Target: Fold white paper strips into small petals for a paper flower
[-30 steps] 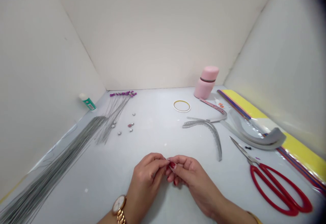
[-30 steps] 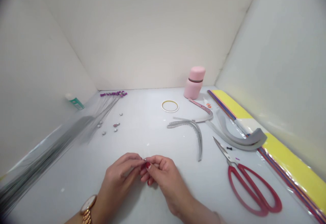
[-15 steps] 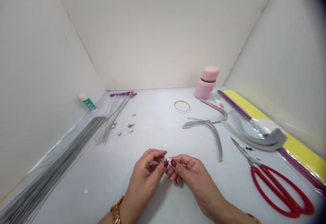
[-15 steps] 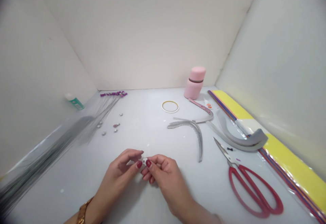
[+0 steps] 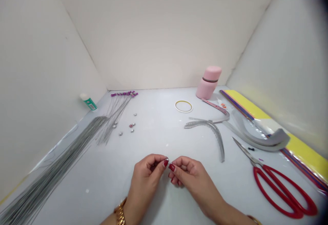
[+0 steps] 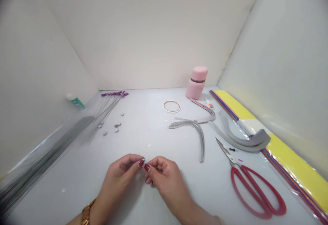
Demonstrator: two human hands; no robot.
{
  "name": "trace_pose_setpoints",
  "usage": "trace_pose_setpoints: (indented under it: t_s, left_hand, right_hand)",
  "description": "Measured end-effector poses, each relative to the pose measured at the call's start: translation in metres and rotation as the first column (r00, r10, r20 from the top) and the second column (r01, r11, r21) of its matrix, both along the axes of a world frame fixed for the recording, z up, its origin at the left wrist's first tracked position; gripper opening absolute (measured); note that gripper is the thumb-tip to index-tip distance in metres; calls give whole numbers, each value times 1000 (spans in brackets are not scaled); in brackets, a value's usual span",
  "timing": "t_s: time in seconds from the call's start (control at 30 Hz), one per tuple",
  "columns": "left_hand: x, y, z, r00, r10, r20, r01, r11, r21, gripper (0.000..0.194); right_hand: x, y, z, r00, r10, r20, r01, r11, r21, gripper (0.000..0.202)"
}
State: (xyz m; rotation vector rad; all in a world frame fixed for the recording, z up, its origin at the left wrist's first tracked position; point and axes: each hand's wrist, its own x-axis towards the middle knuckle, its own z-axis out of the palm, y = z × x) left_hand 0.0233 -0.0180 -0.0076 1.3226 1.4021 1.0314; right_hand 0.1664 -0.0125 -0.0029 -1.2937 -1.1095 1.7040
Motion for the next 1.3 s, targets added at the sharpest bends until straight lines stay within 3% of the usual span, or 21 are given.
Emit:
trace_pose_setpoints:
  t_s: [0.17,0.3,0.47,0.63,0.73,0.83,1.0,1.2,1.3]
  left_hand:
    - [-2,-2,5,956,-67,-285,145,954,264,15]
    - [-3,-2,6,938,-103,-330,209,929,305,19]
    - [-4,1,9,947,-161,-279,238,932,271,19]
    - [-4,0,12,958,-199,-207,238,954,181,20]
    - [-3,-1,10,975,-214,-63,220,969,115,17]
    - [-1,1,7,978,-179,110,178,984,19,15]
    - [1,8,5,973,-68,223,103,983,-153,16]
    - [2,5,3,973,-77,216,106,987,-124,16]
    - [2,3,4,971,-116,209,136,987,-84,19]
  right_hand:
    - [0,0,2,999,4,-49,-6,1000,-27,16]
    - [0,2,6,996,-11,-92,9,1000,-25,12]
    - [0,1,4,994,-8,-107,2,998,-57,3]
    - [1,1,-2,995,2,-96,-7,998,-56,17]
    - [2,1,-3,996,2,-93,-5,1000,-29,20]
    - [3,1,-4,994,24,-106,-25,1000,-6,22]
    - [3,4,-1,994,48,-97,-48,999,6,18]
    - [5,5,0,997,72,-19,-68,987,148,16]
    - [6,4,-3,997,73,-25,-68,985,157,18]
